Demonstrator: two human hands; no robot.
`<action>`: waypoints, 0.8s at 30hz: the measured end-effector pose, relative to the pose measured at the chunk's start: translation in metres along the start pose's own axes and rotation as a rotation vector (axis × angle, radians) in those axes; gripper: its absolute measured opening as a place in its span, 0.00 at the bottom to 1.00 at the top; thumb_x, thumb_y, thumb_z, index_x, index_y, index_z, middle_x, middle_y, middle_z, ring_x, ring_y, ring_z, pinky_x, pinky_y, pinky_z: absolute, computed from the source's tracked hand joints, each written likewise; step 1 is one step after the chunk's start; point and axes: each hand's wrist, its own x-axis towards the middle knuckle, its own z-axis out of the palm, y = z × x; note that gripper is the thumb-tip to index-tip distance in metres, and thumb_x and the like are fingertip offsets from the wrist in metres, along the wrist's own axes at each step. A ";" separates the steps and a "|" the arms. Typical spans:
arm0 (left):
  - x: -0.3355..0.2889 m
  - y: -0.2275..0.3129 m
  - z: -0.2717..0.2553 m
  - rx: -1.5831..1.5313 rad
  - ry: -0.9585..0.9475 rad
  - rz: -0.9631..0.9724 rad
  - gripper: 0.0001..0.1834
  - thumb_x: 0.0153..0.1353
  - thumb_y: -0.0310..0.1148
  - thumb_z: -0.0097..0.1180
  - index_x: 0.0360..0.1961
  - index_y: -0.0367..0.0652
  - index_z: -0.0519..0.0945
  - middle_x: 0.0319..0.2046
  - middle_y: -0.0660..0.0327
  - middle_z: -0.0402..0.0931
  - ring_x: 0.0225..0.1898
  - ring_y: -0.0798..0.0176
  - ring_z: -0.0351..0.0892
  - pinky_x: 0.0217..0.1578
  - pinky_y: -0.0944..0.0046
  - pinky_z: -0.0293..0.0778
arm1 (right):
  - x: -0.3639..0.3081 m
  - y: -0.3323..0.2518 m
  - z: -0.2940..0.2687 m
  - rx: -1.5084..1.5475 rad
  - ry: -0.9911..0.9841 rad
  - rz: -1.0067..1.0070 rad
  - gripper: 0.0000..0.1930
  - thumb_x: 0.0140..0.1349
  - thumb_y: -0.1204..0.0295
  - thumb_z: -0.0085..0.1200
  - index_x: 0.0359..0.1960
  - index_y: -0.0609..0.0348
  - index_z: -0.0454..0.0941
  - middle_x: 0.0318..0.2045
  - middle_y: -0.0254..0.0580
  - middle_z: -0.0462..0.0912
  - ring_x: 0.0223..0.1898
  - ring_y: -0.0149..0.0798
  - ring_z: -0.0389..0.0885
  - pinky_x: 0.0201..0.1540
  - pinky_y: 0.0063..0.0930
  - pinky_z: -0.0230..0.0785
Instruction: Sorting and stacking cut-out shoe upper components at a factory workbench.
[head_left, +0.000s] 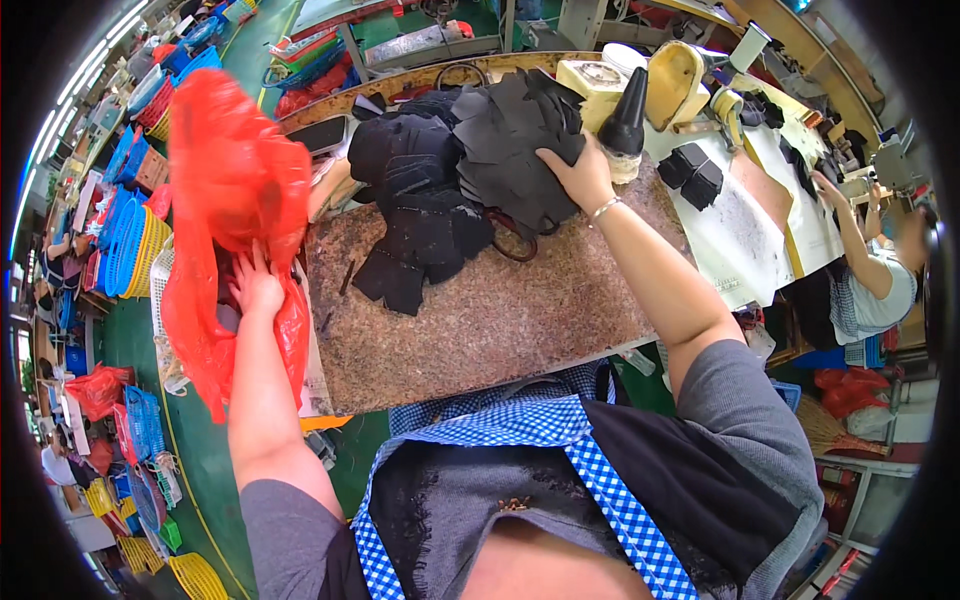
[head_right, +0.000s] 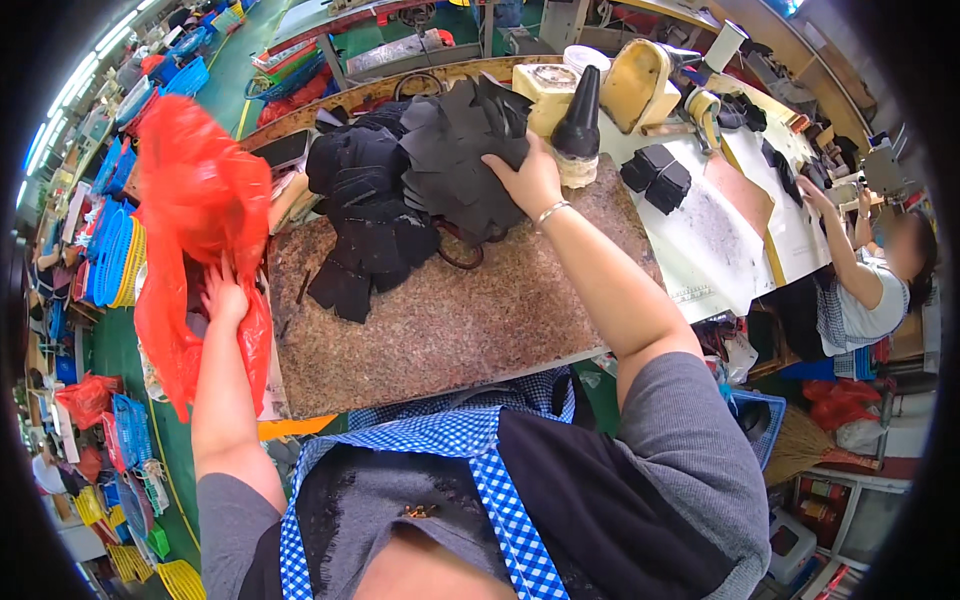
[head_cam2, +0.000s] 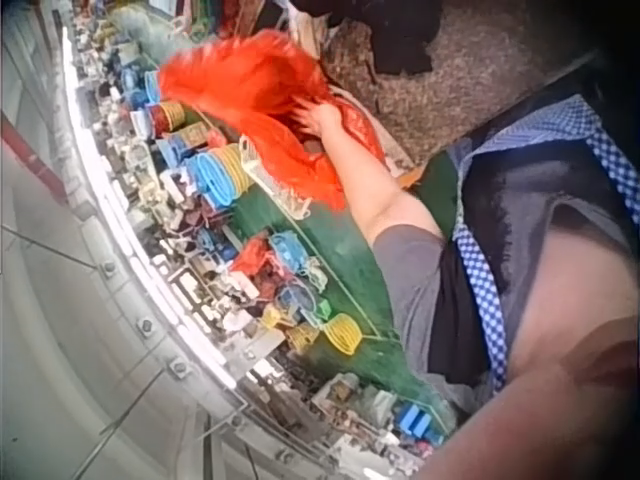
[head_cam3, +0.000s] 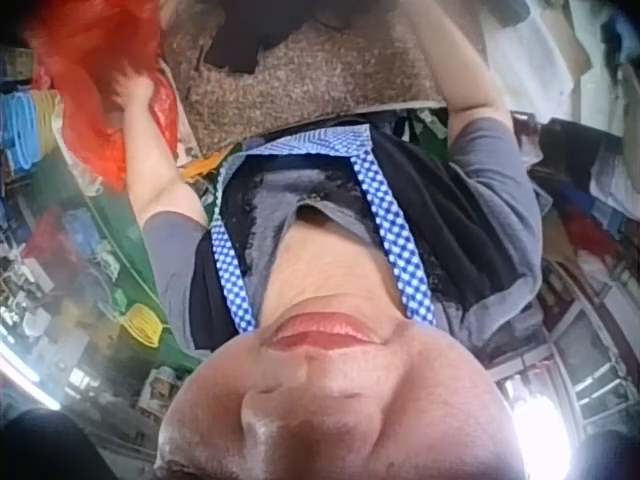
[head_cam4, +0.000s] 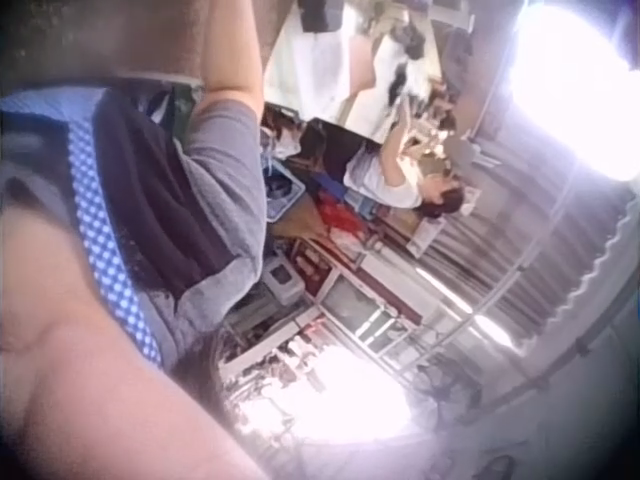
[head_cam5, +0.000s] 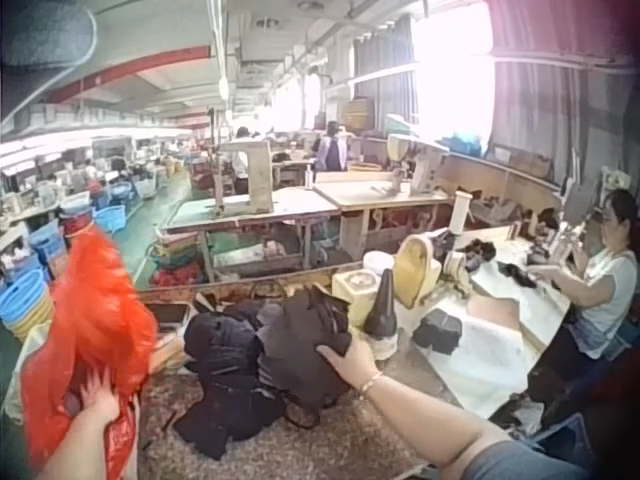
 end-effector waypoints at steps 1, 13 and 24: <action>-0.003 0.011 0.004 0.039 0.041 -0.018 0.35 0.67 0.47 0.45 0.73 0.59 0.50 0.73 0.50 0.45 0.74 0.46 0.42 0.66 0.31 0.45 | 0.000 0.000 0.004 -0.163 0.175 -0.115 0.39 0.52 0.58 0.68 0.59 0.73 0.65 0.52 0.61 0.76 0.52 0.57 0.77 0.56 0.38 0.69; -0.086 0.036 -0.098 -0.251 0.007 0.302 0.24 0.61 0.37 0.57 0.57 0.37 0.74 0.61 0.44 0.68 0.63 0.43 0.65 0.63 0.52 0.62 | 0.015 -0.034 -0.038 -0.768 -0.100 -0.664 0.46 0.44 0.68 0.71 0.68 0.44 0.60 0.69 0.51 0.58 0.68 0.54 0.59 0.67 0.42 0.57; -0.138 0.146 -0.146 -0.933 0.079 0.459 0.07 0.60 0.26 0.60 0.38 0.35 0.81 0.30 0.56 0.81 0.30 0.67 0.78 0.33 0.68 0.74 | 0.014 0.002 -0.016 -0.362 -0.060 -0.668 0.11 0.55 0.70 0.61 0.37 0.61 0.78 0.43 0.46 0.82 0.45 0.50 0.80 0.49 0.42 0.73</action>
